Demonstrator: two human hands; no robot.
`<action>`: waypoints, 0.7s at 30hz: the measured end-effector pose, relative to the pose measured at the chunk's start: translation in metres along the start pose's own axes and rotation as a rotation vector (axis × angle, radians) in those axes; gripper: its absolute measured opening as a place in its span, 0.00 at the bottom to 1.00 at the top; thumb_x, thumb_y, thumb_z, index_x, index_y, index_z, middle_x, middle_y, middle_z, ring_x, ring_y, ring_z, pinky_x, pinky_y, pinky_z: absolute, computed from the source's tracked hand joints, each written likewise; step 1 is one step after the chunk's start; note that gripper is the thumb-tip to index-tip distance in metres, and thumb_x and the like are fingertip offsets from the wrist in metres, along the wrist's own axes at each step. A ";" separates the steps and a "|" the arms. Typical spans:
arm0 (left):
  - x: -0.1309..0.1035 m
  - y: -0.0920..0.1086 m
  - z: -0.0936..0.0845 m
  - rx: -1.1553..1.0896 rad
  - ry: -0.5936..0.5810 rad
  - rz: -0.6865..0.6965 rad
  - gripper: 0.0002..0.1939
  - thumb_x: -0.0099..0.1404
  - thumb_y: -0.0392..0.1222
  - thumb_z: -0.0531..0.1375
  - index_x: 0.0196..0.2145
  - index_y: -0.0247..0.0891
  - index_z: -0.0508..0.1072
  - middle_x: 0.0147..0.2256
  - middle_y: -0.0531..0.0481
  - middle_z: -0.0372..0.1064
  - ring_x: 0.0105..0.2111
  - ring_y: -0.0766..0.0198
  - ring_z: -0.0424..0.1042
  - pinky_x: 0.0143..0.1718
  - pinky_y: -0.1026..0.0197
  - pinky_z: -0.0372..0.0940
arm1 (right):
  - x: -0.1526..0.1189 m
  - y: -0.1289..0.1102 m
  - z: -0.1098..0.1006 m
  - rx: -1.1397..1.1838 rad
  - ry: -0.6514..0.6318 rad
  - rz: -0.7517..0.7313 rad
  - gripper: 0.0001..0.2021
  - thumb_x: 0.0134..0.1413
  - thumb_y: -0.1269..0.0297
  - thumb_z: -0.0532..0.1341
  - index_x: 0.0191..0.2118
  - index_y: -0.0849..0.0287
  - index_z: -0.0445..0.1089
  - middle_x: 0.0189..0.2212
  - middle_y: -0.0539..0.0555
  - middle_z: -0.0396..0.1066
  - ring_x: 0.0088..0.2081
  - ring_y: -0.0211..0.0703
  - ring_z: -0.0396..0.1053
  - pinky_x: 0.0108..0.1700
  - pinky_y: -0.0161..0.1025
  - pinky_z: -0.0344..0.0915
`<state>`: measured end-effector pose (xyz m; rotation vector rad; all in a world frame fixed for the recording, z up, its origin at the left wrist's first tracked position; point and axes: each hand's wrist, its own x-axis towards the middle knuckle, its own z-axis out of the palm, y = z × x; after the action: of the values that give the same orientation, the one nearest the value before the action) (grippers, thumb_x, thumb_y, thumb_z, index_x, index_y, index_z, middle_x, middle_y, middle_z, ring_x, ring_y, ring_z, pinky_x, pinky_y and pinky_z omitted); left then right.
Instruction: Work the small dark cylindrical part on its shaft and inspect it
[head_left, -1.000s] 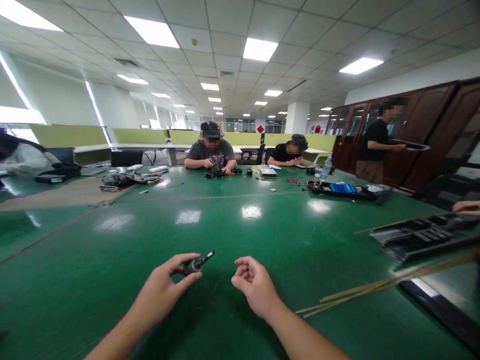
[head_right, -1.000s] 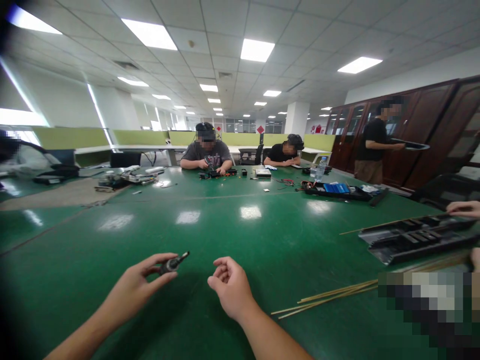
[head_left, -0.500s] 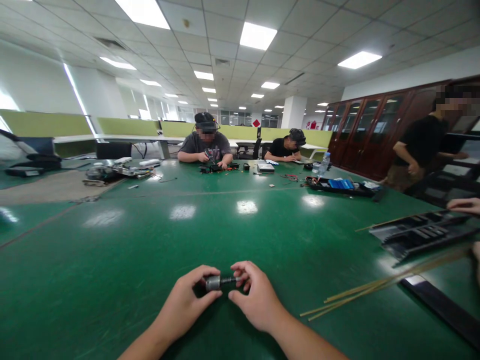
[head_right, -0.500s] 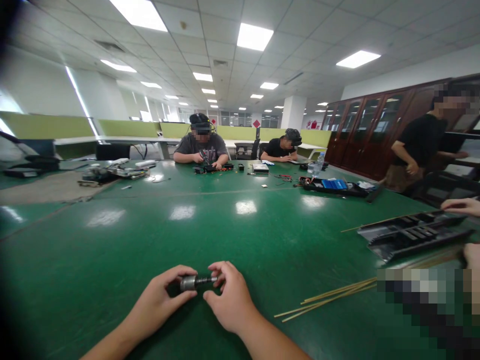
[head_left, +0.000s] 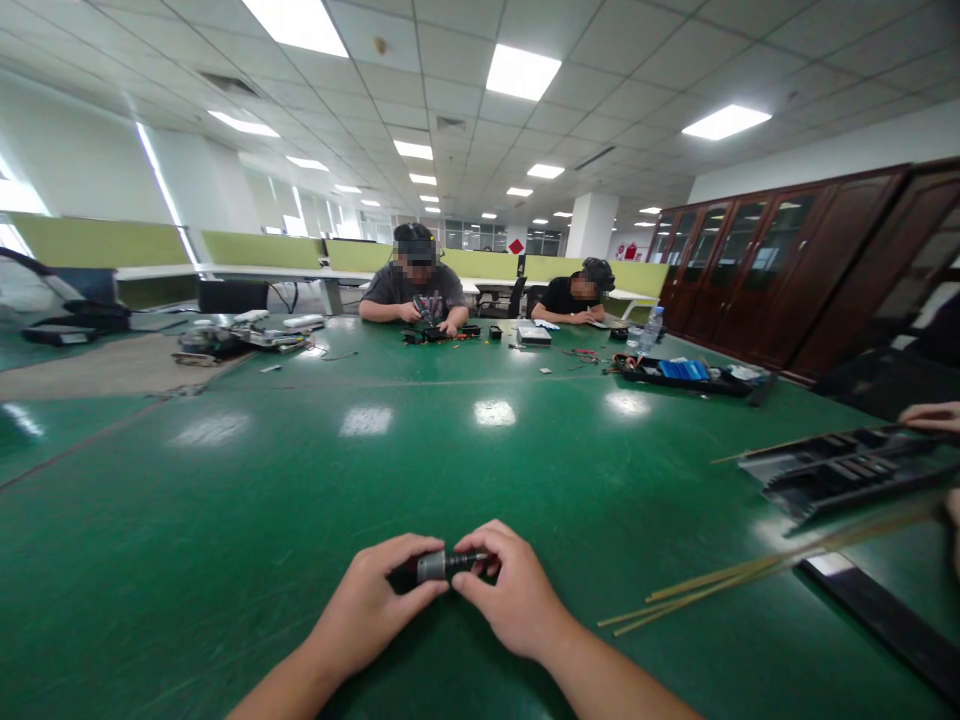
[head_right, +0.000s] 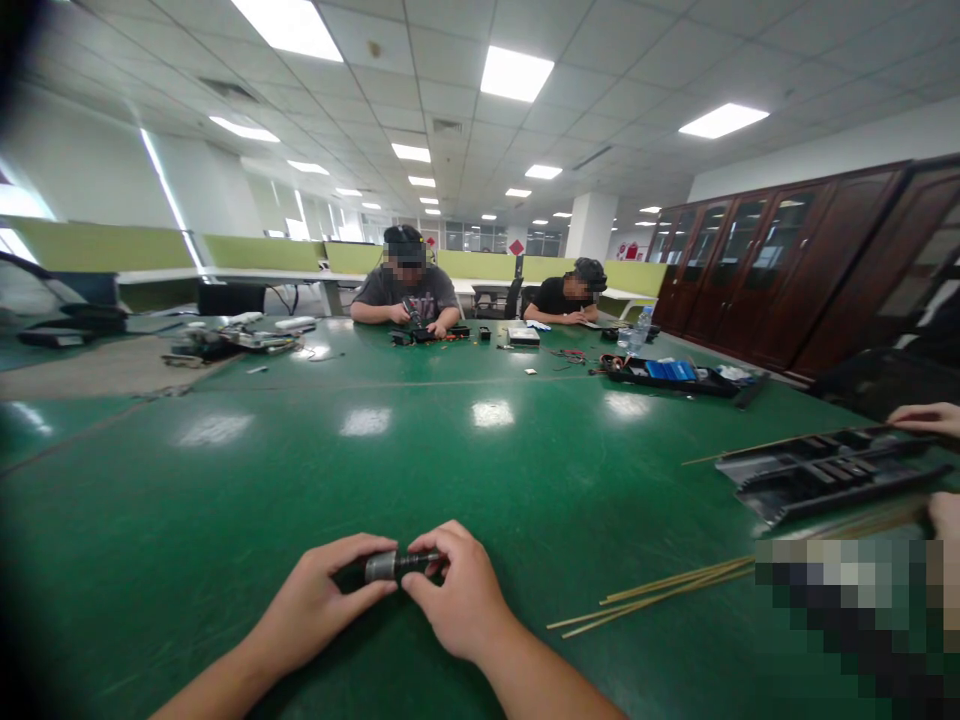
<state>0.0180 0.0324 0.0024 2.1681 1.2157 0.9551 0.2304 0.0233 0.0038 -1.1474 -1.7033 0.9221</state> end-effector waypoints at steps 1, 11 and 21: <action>0.000 -0.001 0.000 0.004 -0.002 0.002 0.15 0.61 0.44 0.65 0.47 0.46 0.75 0.44 0.50 0.75 0.44 0.57 0.74 0.49 0.58 0.67 | 0.000 0.000 0.000 -0.009 0.002 -0.005 0.10 0.48 0.71 0.66 0.39 0.54 0.74 0.36 0.50 0.68 0.34 0.39 0.67 0.35 0.35 0.61; -0.002 -0.002 0.000 0.025 -0.005 0.004 0.16 0.61 0.44 0.66 0.47 0.49 0.74 0.44 0.53 0.75 0.45 0.58 0.73 0.50 0.58 0.66 | 0.000 -0.003 -0.001 -0.061 0.012 -0.004 0.08 0.48 0.71 0.66 0.36 0.55 0.75 0.35 0.49 0.68 0.35 0.39 0.67 0.36 0.33 0.62; -0.001 -0.004 0.000 0.026 0.001 0.011 0.16 0.61 0.44 0.66 0.47 0.51 0.74 0.44 0.54 0.75 0.45 0.60 0.74 0.50 0.59 0.66 | -0.001 -0.002 -0.001 -0.075 0.013 -0.005 0.07 0.49 0.71 0.65 0.36 0.55 0.74 0.34 0.49 0.68 0.35 0.38 0.67 0.36 0.33 0.62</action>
<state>0.0154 0.0334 -0.0014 2.1961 1.2242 0.9495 0.2305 0.0219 0.0061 -1.1953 -1.7422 0.8524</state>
